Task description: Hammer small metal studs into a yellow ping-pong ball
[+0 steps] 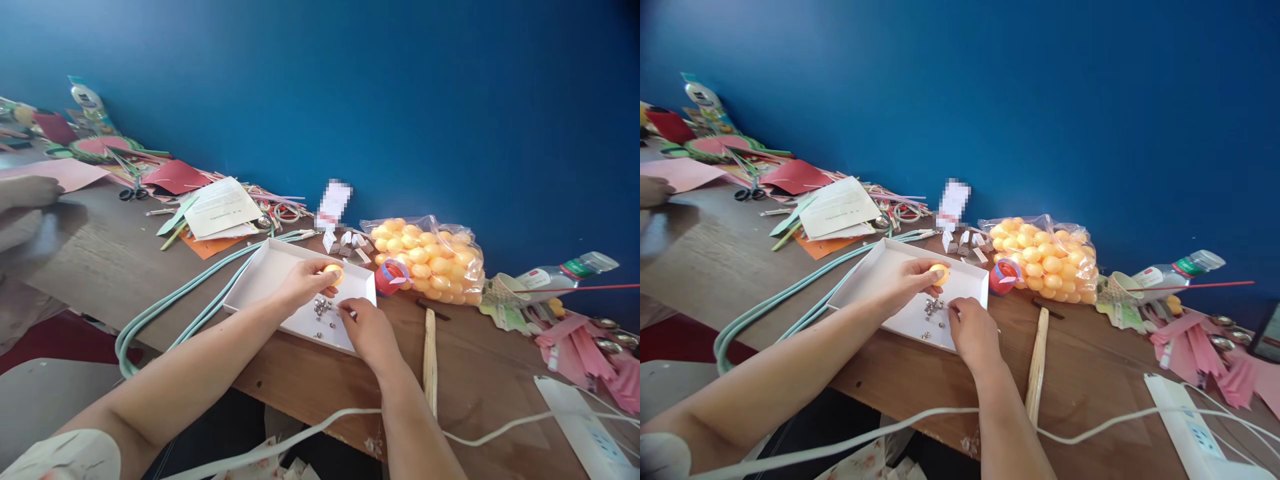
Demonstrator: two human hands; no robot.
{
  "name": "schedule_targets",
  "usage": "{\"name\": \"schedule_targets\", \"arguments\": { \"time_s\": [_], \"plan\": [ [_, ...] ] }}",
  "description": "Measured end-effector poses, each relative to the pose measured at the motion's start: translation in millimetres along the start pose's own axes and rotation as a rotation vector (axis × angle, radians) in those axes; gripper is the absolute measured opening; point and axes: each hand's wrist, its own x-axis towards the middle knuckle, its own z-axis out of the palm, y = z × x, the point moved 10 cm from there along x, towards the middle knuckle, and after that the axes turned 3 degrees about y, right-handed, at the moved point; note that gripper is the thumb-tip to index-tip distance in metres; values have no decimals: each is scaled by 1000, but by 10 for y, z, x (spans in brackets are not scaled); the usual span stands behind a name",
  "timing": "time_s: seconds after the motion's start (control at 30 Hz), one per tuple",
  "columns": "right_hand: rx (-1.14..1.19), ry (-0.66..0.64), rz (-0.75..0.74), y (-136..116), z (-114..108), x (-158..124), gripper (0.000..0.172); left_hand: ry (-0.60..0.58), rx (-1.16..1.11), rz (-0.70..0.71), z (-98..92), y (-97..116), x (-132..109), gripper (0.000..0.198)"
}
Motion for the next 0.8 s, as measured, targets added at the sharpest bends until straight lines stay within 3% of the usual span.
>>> {"name": "schedule_targets", "arguments": {
  "time_s": [0.3,0.8],
  "plan": [
    [-342,-127,29,19,158,0,10,19,-31,-25,10,16,-22,37],
    [-414,-164,41,17,183,-4,10,25,-36,-45,14,7,-41,35]
  ]
}}
